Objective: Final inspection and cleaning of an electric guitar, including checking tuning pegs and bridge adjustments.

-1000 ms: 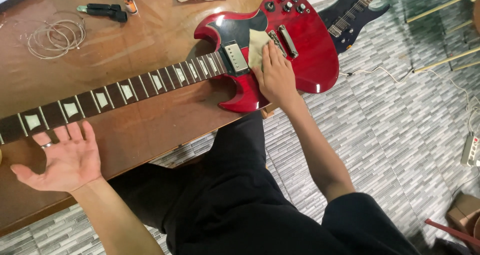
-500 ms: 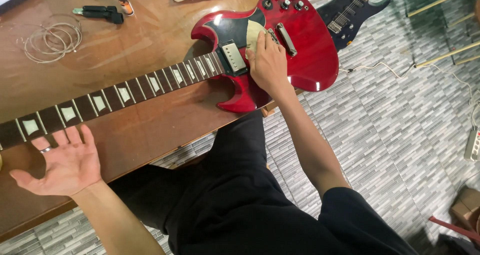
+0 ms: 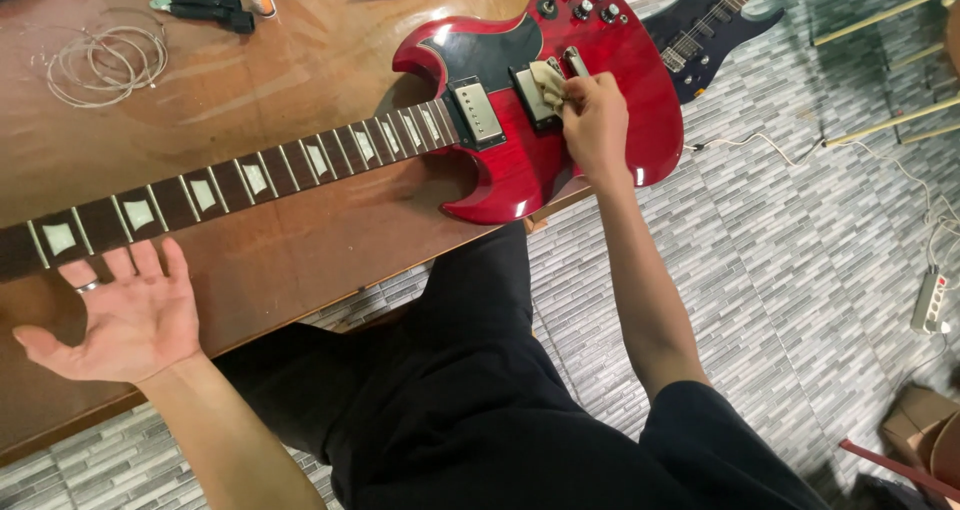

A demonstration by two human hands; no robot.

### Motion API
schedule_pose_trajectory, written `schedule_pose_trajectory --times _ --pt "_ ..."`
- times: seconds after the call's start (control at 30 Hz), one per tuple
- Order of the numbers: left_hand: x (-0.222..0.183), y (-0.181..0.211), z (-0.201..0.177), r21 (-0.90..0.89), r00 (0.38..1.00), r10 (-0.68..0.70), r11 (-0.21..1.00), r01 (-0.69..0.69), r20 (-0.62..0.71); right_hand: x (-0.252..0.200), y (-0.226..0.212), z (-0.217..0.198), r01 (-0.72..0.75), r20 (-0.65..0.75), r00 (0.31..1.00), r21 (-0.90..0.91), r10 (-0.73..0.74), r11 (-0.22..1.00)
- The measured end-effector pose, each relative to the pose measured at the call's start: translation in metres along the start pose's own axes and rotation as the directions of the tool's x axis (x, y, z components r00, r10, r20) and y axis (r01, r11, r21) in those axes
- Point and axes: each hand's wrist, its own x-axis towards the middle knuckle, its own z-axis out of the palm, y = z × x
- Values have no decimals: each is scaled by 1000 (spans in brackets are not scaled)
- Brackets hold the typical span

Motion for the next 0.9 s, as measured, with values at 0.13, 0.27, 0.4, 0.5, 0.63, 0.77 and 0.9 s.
schedule_pose_trajectory --times 0.13,0.27,0.4,0.5,0.63,0.77,0.9 --pt "1 -2 -2 -11 1000 8 1000 -8 -10 23 6 -3 -192 160 974 183 163 964" --pt "0 -1 14 -13 997 6 1000 -7 -77 37 1 -8 -36 368 930 30 22 999" --pt "1 -1 2 -9 1000 8 1000 -8 22 62 0 5 61 378 925 -45 -39 997" --pt "3 0 14 -15 1000 16 1000 -16 7 80 -3 9 -10 384 923 7 6 1000" --pt "0 0 28 -90 974 4 996 -25 -226 84 -8 -4 77 502 858 83 -109 994" --pt "0 1 26 -82 983 1 996 -17 -185 83 -36 -52 109 652 752 21 -96 994" --pt "-1 0 21 -76 980 0 997 -15 -198 44 -41 -69 -59 694 708 -127 132 990"
